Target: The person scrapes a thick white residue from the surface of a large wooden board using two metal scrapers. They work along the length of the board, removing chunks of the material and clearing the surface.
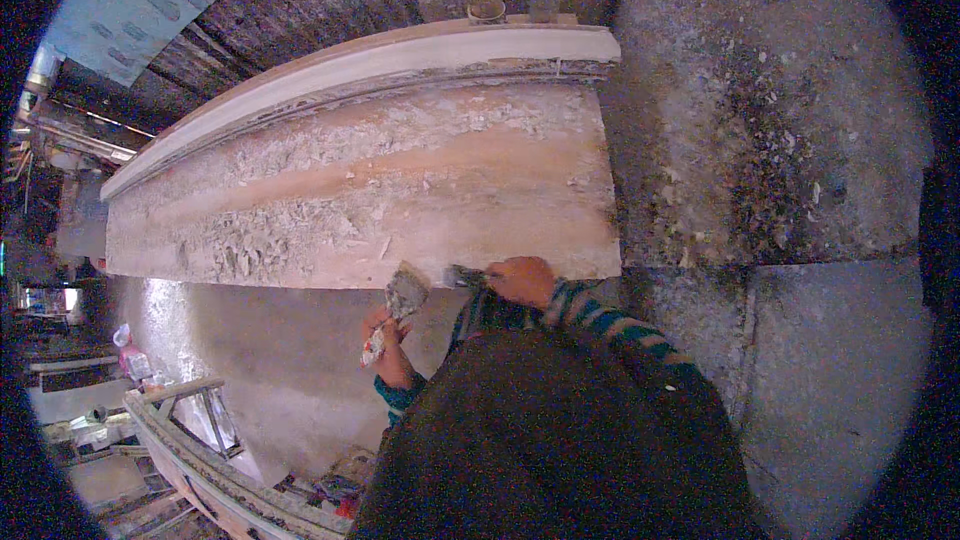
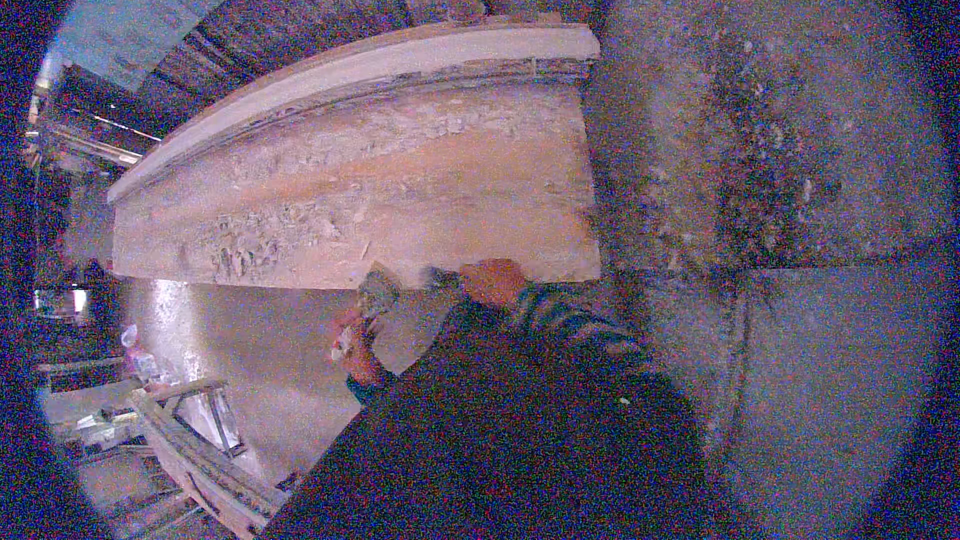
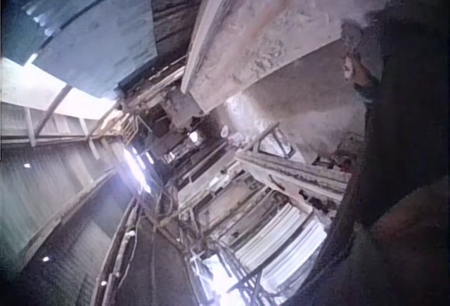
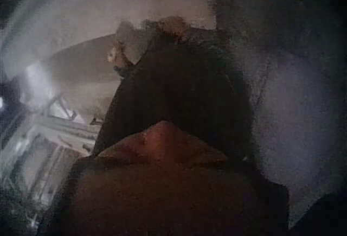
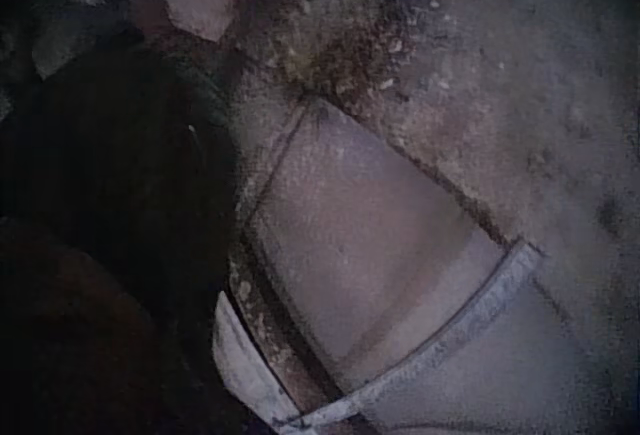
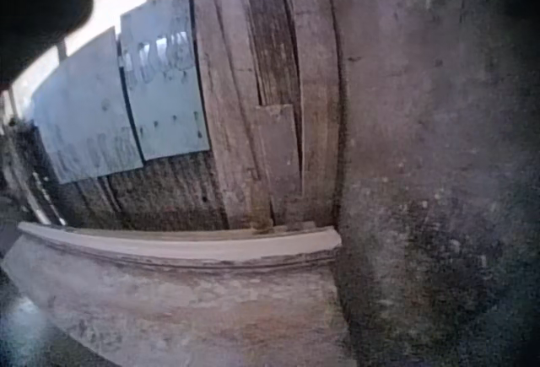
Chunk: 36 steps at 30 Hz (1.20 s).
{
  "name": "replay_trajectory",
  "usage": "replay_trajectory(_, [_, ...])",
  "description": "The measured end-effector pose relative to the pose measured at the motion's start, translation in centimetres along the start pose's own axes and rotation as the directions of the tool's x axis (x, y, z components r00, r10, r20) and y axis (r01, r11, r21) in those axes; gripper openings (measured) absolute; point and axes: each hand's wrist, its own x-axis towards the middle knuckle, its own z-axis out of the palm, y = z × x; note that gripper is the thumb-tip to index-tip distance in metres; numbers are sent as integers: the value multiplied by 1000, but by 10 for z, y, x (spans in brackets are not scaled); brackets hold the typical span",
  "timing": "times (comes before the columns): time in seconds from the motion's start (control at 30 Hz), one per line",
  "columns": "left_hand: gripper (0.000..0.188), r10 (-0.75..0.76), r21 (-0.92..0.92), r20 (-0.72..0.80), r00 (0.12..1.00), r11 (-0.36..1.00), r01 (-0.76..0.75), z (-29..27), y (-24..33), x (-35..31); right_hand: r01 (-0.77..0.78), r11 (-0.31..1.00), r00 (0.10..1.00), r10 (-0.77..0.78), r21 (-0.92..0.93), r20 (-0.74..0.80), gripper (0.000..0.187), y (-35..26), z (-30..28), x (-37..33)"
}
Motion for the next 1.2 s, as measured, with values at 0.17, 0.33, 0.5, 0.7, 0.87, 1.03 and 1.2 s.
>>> replay_trajectory(0.17, [20, 92, 54, 12, 996, 994, -93, -15, -7, -4, 0, 998, 999, 3, -67, 41, 28, 14, 8, 5])
replay_trajectory(0.33, [18, -32, -50, -48, 998, 998, 29, -23, -27, 0, 22, 999, 991, -18, 30, -131, 35, 145, -28, -114])
replay_trajectory(0.5, [19, -23, -67, -2, 1000, 998, 22, -9, -28, -1, -142, 989, 984, 136, -43, -117, 35, 160, -50, -162])
replay_trajectory(0.7, [19, -15, -8, 65, 998, 1000, 16, 1, -29, 4, -36, 999, 987, 38, 15, -156, 36, 101, -15, -90])
replay_trajectory(0.87, [19, -36, -30, 60, 998, 999, 38, 5, -10, 6, -130, 992, 987, 129, 4, -90, 37, 143, -20, -121])
replay_trajectory(1.03, [19, -26, -20, 49, 998, 999, 27, 2, -11, 8, -119, 993, 990, 119, 0, -72, 38, 134, -39, -130])
replay_trajectory(1.2, [19, -50, 28, 30, 998, 998, 49, 5, -8, 6, -52, 998, 997, 51, -23, -56, 35, 81, -23, -74])
